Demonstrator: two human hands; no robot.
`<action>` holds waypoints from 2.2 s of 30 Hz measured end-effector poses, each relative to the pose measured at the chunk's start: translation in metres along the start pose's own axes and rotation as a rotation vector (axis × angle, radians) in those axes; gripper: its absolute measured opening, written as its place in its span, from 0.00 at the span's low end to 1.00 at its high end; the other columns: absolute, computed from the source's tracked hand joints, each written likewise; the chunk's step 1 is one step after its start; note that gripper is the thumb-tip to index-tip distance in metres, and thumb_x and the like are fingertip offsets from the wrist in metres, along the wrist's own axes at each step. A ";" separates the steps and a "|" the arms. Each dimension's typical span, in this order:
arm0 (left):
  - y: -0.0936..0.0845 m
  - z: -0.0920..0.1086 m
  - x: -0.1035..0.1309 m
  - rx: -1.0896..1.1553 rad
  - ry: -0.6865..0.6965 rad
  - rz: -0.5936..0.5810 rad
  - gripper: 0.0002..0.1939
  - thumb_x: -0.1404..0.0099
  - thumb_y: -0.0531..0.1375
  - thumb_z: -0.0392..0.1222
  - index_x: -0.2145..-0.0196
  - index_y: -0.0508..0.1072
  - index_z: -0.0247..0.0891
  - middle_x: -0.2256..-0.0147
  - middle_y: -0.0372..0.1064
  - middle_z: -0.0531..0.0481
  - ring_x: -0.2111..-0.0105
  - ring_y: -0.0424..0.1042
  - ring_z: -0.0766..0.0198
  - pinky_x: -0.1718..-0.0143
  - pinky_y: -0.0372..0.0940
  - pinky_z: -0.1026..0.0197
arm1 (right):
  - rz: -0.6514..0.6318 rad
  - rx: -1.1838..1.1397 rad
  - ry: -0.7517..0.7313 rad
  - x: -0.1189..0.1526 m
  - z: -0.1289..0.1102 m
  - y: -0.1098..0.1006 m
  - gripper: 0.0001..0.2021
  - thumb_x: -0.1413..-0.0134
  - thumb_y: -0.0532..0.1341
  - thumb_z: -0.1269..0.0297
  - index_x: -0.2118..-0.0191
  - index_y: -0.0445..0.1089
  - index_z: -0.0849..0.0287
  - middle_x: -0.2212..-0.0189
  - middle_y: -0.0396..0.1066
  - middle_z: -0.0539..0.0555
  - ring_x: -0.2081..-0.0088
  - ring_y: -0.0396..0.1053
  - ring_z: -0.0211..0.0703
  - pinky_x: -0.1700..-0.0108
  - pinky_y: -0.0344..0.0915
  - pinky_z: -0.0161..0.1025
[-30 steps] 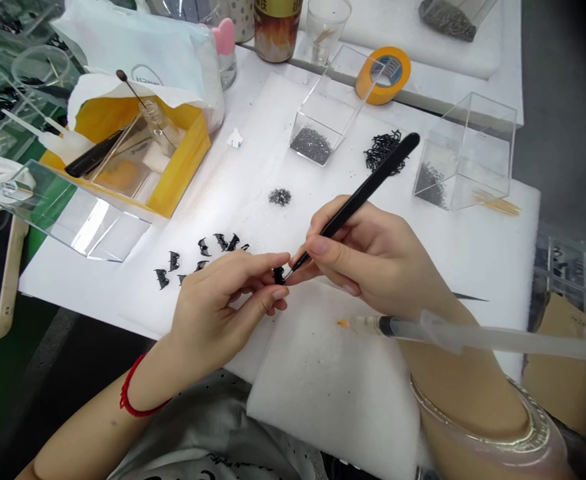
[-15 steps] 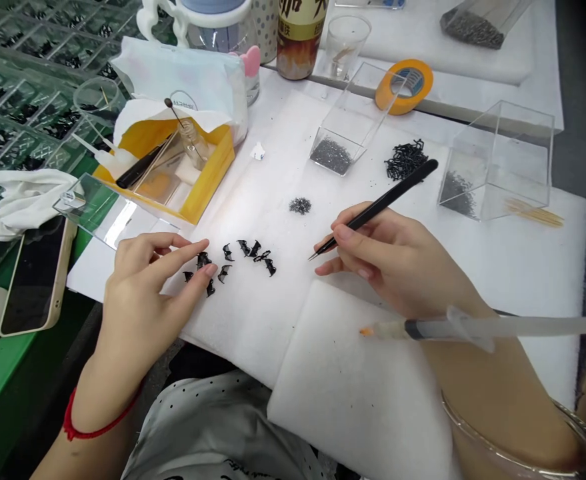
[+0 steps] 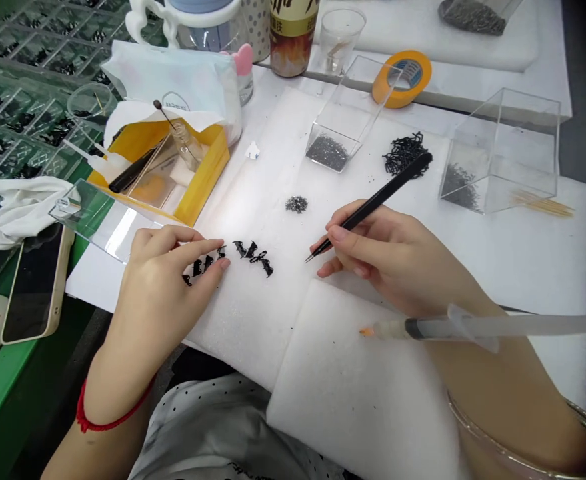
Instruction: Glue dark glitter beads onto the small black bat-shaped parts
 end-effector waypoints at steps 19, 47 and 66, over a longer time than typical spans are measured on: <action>-0.004 -0.001 0.001 0.108 -0.028 0.007 0.06 0.39 0.62 0.42 0.66 0.78 0.41 0.63 0.71 0.47 0.59 0.69 0.52 0.57 0.63 0.51 | 0.007 0.002 -0.045 -0.002 0.000 -0.001 0.03 0.44 0.64 0.67 0.68 0.70 0.57 0.86 0.52 0.43 0.81 0.54 0.30 0.66 0.77 0.43; 0.033 0.066 0.032 1.767 -0.286 -0.753 0.09 0.42 0.68 0.46 0.62 0.80 0.52 0.78 0.66 0.51 0.79 0.62 0.68 0.80 0.61 0.66 | 0.059 -0.044 0.016 0.001 -0.005 0.000 0.04 0.43 0.62 0.70 0.68 0.67 0.58 0.86 0.52 0.45 0.67 0.68 0.42 0.65 0.75 0.39; 0.011 0.057 0.031 1.176 -0.279 -0.047 0.14 0.50 0.71 0.31 0.69 0.73 0.42 0.77 0.71 0.59 0.79 0.71 0.71 0.76 0.71 0.71 | 0.037 -0.025 -0.024 0.000 -0.004 0.000 0.04 0.43 0.62 0.68 0.68 0.67 0.58 0.86 0.50 0.44 0.77 0.57 0.35 0.64 0.76 0.41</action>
Point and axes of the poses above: each hand's wrist, its own x-axis away from the middle knuckle, its own y-axis out of the palm, z = x × y, the point moved 6 cm from there along -x, towards the middle knuckle
